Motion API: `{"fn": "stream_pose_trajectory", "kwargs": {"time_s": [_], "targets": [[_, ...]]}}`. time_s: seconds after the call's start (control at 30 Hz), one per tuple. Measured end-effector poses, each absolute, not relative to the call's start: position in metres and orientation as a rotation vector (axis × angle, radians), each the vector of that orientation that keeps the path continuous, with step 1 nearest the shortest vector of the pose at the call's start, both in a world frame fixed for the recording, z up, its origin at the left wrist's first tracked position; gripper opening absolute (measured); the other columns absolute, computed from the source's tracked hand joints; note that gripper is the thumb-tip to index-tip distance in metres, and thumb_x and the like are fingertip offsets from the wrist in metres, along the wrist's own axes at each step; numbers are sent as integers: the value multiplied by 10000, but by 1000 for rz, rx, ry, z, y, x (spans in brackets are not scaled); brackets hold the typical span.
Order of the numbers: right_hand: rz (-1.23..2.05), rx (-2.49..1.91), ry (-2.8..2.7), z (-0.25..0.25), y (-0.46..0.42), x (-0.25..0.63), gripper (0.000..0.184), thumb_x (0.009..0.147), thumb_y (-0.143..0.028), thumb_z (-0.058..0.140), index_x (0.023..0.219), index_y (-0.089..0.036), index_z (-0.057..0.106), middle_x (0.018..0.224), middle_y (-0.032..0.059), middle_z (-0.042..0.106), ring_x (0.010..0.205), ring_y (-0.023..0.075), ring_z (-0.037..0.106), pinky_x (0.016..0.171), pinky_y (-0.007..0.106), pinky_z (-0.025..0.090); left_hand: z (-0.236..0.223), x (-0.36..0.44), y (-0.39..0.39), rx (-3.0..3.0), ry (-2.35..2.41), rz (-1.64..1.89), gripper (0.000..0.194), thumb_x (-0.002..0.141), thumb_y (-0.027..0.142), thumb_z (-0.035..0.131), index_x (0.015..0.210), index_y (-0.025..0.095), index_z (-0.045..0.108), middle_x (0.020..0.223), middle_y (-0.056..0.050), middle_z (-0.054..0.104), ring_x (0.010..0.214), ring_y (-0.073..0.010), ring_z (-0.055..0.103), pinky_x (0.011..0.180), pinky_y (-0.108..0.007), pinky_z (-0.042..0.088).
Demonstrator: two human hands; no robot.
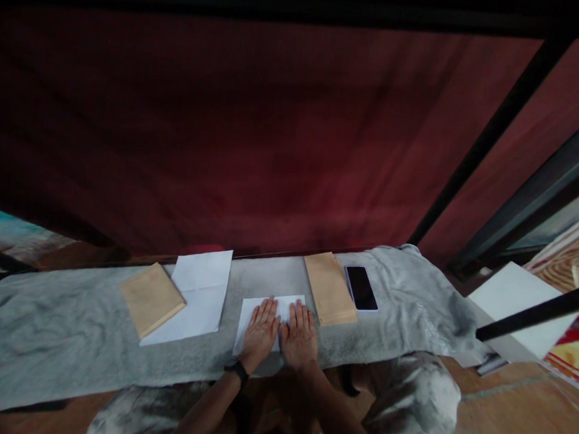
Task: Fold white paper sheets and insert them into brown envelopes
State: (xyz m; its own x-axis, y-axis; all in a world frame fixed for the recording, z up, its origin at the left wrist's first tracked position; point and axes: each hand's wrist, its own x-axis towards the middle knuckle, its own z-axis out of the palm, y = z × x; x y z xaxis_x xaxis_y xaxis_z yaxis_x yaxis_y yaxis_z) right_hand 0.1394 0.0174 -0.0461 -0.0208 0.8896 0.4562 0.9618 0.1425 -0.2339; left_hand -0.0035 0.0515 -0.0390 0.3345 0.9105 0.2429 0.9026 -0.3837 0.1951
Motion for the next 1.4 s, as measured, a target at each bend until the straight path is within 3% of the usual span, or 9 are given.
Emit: {"fn": "stream_pose_trajectory", "kwargs": {"time_s": [0.33, 0.87, 1.0, 1.2, 1.4], "targets": [[-198, -1781, -1908, -46, 18, 138, 538, 1006, -345, 383, 1484, -100, 410, 1517, 172, 437, 1390, 285, 409, 1141, 460, 304, -32, -4, 69, 2605, 1722, 387, 534, 987, 275, 313, 1483, 93, 385, 1555, -149, 392, 1463, -247, 317, 1193, -492, 272], [-115, -1762, -1950, -45, 16, 142, 517, 994, -289, 412, 1493, -154, 402, 1542, 140, 409, 1411, 273, 396, 1117, 490, 351, -31, -26, 1, 2695, 1505, 343, 539, 1003, 289, 334, 1526, 163, 314, 1563, -102, 391, 1467, -230, 309, 1200, -499, 267], [-119, -1790, -1916, -45, 19, 139, 511, 993, -286, 414, 1478, -123, 421, 1518, 168, 435, 1400, 285, 411, 1115, 512, 346, -27, -32, -15, 2740, 1466, 341, 540, 1003, 297, 350, 1529, 181, 313, 1575, -78, 374, 1471, -221, 300, 1204, -488, 273], [11, -1584, -2105, -40, 27, 111, 429, 1021, -281, 357, 1362, -132, 570, 1445, 116, 539, 1358, 226, 468, 1150, 444, 322, -16, -34, -23, 2758, 1417, 332, 513, 968, 319, 426, 1463, 185, 442, 1485, -84, 507, 1435, -247, 374, 1188, -522, 314], [11, -1560, -2120, -40, 38, 99, 436, 1023, -307, 371, 1395, -155, 541, 1452, 89, 532, 1341, 219, 487, 1155, 436, 310, -13, -36, -25, 2734, 1370, 354, 467, 962, 329, 439, 1393, 172, 523, 1413, -96, 580, 1372, -249, 469, 1181, -509, 338]]}}
